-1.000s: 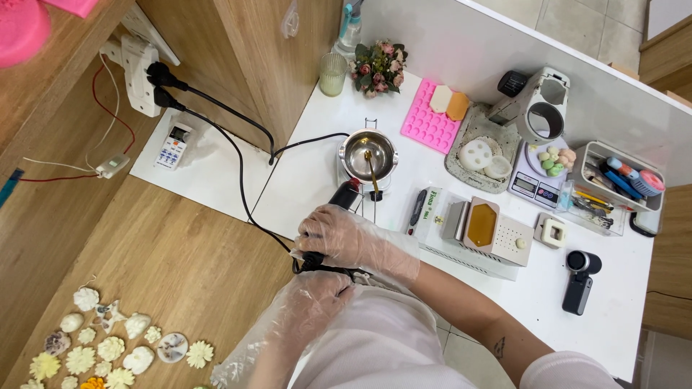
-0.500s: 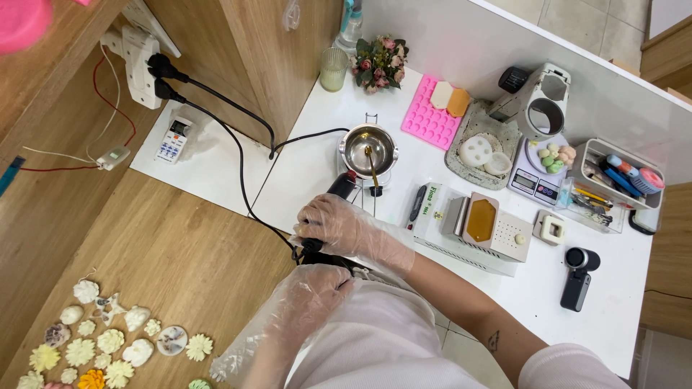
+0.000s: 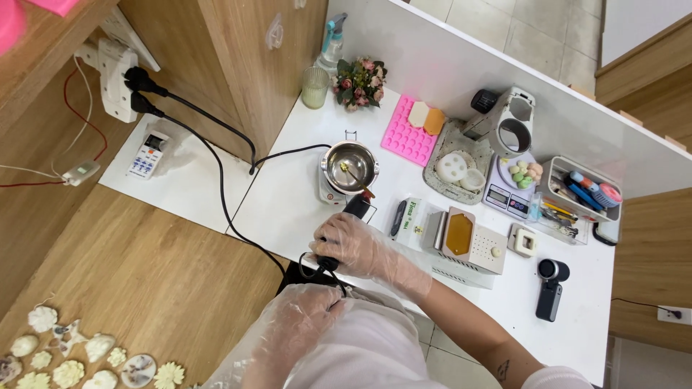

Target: Heating wax with a heat gun and preparing wax shapes for candle assembly.

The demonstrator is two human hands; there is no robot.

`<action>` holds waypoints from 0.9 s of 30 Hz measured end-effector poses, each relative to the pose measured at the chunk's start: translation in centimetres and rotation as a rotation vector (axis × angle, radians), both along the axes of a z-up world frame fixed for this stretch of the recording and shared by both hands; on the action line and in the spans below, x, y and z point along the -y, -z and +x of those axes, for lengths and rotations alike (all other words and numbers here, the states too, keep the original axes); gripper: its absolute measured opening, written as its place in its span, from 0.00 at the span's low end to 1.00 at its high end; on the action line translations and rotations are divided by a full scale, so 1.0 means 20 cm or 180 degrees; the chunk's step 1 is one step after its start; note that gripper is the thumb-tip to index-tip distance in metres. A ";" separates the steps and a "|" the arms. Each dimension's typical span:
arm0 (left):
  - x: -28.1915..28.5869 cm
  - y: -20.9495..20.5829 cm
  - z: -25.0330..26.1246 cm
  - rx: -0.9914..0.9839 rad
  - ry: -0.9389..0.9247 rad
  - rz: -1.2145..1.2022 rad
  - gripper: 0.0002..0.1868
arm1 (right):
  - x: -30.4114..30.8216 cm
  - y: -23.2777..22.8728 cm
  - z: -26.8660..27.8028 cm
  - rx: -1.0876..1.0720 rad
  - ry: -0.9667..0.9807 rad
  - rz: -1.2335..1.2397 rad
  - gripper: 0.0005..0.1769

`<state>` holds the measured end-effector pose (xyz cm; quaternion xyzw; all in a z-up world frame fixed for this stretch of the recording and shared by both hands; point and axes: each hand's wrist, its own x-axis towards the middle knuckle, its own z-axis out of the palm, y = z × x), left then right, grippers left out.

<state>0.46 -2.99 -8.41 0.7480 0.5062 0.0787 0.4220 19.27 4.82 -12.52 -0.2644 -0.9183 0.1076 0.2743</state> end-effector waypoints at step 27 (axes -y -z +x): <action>0.01 0.20 0.04 0.0134 -0.0033 0.0127 0.20 | -0.03 -0.08 0.17 0.0156 0.1069 -0.0794 0.19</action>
